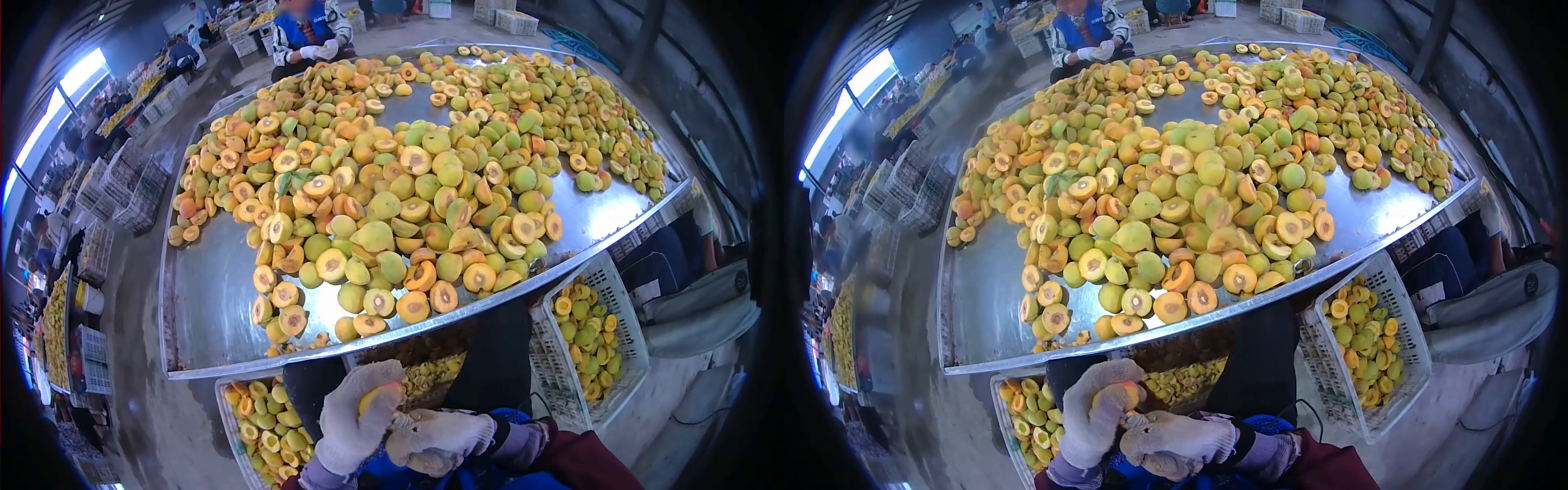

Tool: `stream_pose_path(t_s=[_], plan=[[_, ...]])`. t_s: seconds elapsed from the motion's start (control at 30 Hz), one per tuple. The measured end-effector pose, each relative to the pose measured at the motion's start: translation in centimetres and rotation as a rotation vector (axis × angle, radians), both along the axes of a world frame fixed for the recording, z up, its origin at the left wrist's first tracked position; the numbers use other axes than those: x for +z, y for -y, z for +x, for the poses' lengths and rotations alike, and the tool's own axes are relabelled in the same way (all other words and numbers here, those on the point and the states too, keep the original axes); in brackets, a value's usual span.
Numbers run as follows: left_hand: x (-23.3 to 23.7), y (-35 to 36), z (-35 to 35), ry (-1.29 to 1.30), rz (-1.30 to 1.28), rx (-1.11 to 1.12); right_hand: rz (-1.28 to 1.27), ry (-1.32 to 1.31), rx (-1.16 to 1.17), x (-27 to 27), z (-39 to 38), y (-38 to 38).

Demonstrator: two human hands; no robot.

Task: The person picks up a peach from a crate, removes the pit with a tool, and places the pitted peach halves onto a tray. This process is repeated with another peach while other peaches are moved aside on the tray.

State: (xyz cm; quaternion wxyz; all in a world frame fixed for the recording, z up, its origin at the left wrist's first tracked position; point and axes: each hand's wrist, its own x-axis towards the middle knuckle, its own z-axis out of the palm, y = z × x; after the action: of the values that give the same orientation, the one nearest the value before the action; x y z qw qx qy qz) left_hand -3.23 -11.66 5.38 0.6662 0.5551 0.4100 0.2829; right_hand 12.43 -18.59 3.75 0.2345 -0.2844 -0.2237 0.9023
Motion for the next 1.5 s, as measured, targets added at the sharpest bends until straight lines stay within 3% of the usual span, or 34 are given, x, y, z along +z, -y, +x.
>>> stream_pose_path(t_s=[0.03, 0.07, 0.1, 0.13, 0.17, 0.2, 0.27, 0.53, 0.63, 0.67, 0.7, 0.73, 0.8, 0.83, 0.87, 0.9, 0.93, 1.0, 1.07, 1.13, 1.17, 1.23, 1.27, 1.33, 1.37, 1.5], plan=[[-0.2, 0.0, 0.0, -0.097, 0.311, -0.055, -0.001, -0.001, 0.0, -1.3, -0.5, 0.7], [-0.3, 0.0, -0.1, -0.195, 0.622, -0.113, 0.511, 0.004, -0.203, -3.6, -1.2, 1.6], [-0.1, -0.3, 0.0, -0.195, 0.627, -0.113, 1.028, 0.01, -0.405, -5.2, -1.6, 2.0], [0.2, -0.3, 0.0, -0.096, 0.401, -0.151, 1.026, 0.007, -0.402, -5.7, -1.6, 2.2], [0.3, -0.3, 0.0, 0.001, 0.173, -0.191, 0.422, -0.27, -0.27, -6.1, -1.7, 2.5], [-0.1, -0.1, 0.0, 0.002, 0.177, -0.195, -0.184, -0.515, -0.125, -6.3, -1.6, 2.7], [-1.9, 0.4, 0.0, 0.43, -0.137, -0.136, -0.142, -0.453, -0.173, -6.8, -1.6, 3.3], [-3.0, 1.9, 0.2, 0.613, -0.317, -0.066, -0.198, -0.265, -0.262, -6.3, -1.4, 3.9], [-1.9, 1.9, 0.9, 0.677, -0.34, -0.091, -0.263, -0.491, -0.148, -5.9, -1.2, 3.8], [-1.7, 2.0, 0.9, 0.667, -0.328, -0.108, -0.402, -0.738, -0.045, -4.8, -1.0, 3.4], [-3.7, 2.0, 1.3, 0.997, -0.694, -0.059, -0.553, -0.981, 0.071, -3.7, -0.9, 2.9], [-4.7, 1.1, 3.2, 1.539, -0.931, -0.367, -0.721, -1.216, 0.192, -3.1, -0.8, 2.6], [-5.7, 1.8, 2.2, 0.825, -0.83, 0.028, -0.876, -0.604, -0.148, -4.0, 1.6, 3.9], [-5.8, 1.6, 1.7, 0.692, -0.663, 0.049, -0.878, -0.593, -0.11, -3.5, 1.2, 3.3], [-6.0, 1.6, 1.1, 0.556, -0.506, 0.071, -0.407, -0.401, -0.297, -2.6, 0.8, 2.9], [-7.1, 0.9, -0.1, 0.354, -0.183, 0.109, 0.074, -0.21, -0.463, -1.9, 0.5, 2.4], [-6.7, 0.1, -2.0, 0.141, 0.173, 0.152, 0.073, -0.214, -0.437, -1.5, 0.8, 1.9], [-7.2, 0.2, -5.8, 0.402, -0.146, 0.386, -0.144, 0.008, -0.231, -1.3, 1.8, 1.0], [-7.4, -0.7, -10.2, 0.184, -0.145, 0.709, -0.184, 0.051, -0.215, -2.1, 1.5, 0.8], [-10.3, -0.8, -15.3, 0.008, 0.095, 0.843, -0.333, -0.003, -0.189, -1.9, 1.1, 0.3], [-11.4, -0.8, -17.2, 0.008, 0.09, 0.849, -0.336, 0.001, -0.184, -2.1, 0.6, 0.2], [-13.9, -1.0, -20.1, -0.41, -0.154, 1.008, -0.123, 0.194, -0.223, -2.5, -0.7, -0.1], [-16.3, -0.6, -21.1, -0.409, -0.161, 1.011, -0.127, 0.198, -0.218, -2.7, -0.9, -0.3], [-21.8, 0.5, -22.8, -1.096, 0.322, 0.735, -0.218, 0.204, -0.176, -2.8, -1.1, -0.5], [-23.8, 0.9, -23.5, -1.204, 0.19, 0.469, -0.217, 0.212, -0.18, -2.8, -1.3, -0.7], [-27.2, 1.5, -24.7, -1.372, 0.365, 0.381, -0.188, 0.322, -0.153, -2.4, -2.4, -1.2]])
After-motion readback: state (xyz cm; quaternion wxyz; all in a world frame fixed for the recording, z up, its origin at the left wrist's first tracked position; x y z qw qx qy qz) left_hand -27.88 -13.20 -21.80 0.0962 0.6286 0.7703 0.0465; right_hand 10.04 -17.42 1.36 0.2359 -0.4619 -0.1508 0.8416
